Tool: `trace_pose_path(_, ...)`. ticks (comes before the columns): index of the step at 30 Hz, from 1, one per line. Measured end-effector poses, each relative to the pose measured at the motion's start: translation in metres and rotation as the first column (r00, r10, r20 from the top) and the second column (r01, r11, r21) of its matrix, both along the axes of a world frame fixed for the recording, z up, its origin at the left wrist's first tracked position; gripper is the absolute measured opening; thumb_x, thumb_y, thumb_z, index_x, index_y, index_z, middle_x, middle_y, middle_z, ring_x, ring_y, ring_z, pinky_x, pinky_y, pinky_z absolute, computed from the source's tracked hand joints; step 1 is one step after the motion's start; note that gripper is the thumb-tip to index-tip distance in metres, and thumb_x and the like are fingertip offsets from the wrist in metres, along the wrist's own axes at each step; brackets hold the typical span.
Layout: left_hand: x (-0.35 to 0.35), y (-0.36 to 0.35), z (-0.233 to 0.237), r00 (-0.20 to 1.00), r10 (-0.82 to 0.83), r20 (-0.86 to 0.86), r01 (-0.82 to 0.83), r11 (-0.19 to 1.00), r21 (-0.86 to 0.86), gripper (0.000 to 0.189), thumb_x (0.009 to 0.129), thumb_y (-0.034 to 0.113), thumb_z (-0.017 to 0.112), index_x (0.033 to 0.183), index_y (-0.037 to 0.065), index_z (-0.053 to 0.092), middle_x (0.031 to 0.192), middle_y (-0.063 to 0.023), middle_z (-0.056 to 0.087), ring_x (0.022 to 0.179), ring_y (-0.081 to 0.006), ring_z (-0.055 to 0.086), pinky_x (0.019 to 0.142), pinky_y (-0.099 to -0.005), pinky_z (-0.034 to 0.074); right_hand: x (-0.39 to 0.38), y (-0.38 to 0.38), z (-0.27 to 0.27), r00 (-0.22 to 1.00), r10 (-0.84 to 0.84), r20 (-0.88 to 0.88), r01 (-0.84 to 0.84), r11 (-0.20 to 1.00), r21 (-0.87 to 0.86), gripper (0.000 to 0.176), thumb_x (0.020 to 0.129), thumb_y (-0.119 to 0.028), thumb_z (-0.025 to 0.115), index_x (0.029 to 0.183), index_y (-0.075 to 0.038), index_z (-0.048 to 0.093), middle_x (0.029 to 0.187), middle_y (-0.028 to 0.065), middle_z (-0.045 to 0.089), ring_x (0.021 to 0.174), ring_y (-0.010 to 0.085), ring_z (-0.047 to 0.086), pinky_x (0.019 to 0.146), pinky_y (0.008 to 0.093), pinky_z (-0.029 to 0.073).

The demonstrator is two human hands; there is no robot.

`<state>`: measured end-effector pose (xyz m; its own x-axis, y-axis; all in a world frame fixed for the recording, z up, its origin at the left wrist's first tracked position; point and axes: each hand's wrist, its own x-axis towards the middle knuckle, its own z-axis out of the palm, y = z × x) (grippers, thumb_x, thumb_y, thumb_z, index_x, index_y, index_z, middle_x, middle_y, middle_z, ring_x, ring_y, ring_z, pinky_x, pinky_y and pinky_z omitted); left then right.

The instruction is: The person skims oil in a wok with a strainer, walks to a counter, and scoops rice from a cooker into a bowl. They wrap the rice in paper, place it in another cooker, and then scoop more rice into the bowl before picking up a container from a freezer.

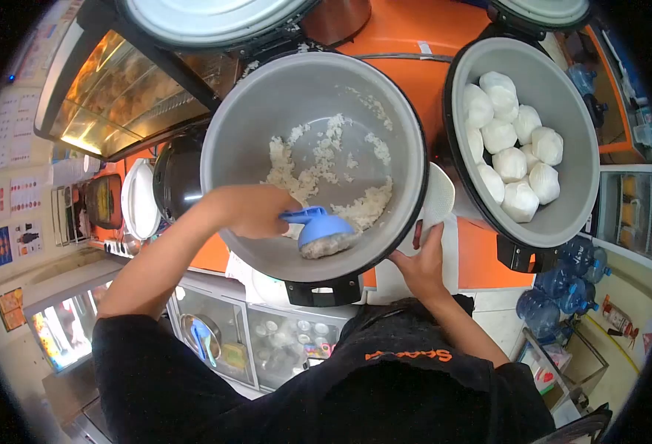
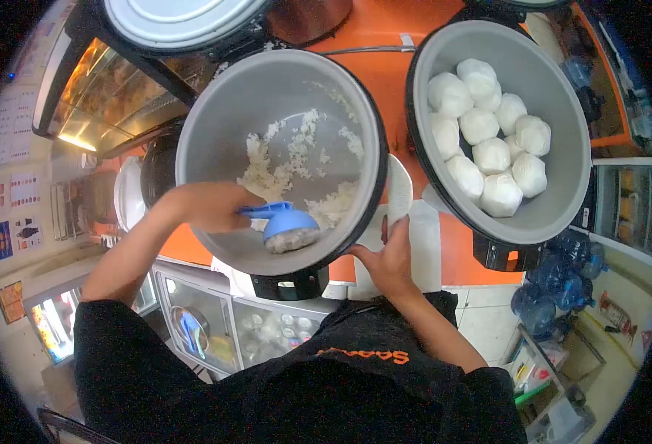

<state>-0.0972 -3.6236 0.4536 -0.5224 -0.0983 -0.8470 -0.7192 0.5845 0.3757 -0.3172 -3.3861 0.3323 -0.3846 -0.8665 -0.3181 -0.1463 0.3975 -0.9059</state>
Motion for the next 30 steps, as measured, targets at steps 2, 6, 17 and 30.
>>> trace_pose_path(2, 0.017, -0.006, 0.006, 0.972, 0.236, 0.005, -0.235, 0.964, 0.128, 0.044, 0.092, 0.02, 0.063, 0.135, 0.01, 0.06, 0.085, -0.01, 0.065, 0.076, -0.0228, 0.065, 0.063, -0.037, 0.052, -0.008, 0.006, 0.0, 0.991, 0.059, -0.12, -0.069, 0.994, -0.08, 0.07, 0.079, -0.02, 0.084, 0.127, 0.004, 0.039, 0.097, 0.0106, 0.046, 0.086, 0.0225, 0.046, 0.079, 0.0363, 0.043)
trace_pose_path(6, 0.049, 0.015, 0.039, 0.608, 0.789, 0.088, -0.75, 0.535, 0.39, 0.04, 0.095, 0.022, 0.061, 0.132, 0.008, 0.06, 0.073, 0.0027, 0.049, 0.052, -0.0048, 0.043, 0.043, -0.0238, 0.037, -0.037, 0.019, 0.031, 0.969, 0.154, -0.194, -0.178, 0.978, -0.113, 0.047, 0.092, -0.004, 0.062, 0.134, 0.007, 0.044, 0.101, 0.0145, 0.053, 0.085, 0.0254, 0.052, 0.078, 0.0367, 0.045)
trace_pose_path(17, 0.075, 0.124, 0.006, -0.24, 0.967, -0.084, -0.696, -0.111, 0.709, 0.036, 0.099, 0.016, 0.058, 0.134, 0.007, 0.053, 0.073, 0.005, 0.047, 0.048, -0.0009, 0.037, 0.038, -0.0193, 0.028, 0.048, -0.075, 0.133, 0.345, 0.529, -0.775, -0.776, 0.625, 0.082, 0.073, 0.083, 0.003, 0.055, 0.153, -0.014, 0.04, 0.104, 0.0149, 0.055, 0.083, 0.0361, 0.064, 0.064, 0.0461, 0.055)
trace_pose_path(30, 0.109, 0.154, -0.017, -0.381, 0.9, -0.211, -0.628, -0.085, 0.773, 0.034, 0.1, 0.019, 0.056, 0.131, 0.006, 0.051, 0.075, 0.0046, 0.047, 0.049, -0.0022, 0.04, 0.038, -0.0204, 0.033, 0.074, -0.139, 0.141, 0.478, 0.496, -0.725, -0.741, 0.67, -0.029, 0.051, 0.095, -0.004, 0.053, 0.145, -0.005, 0.049, 0.094, 0.0221, 0.056, 0.09, 0.042, 0.059, 0.084, 0.0466, 0.046)
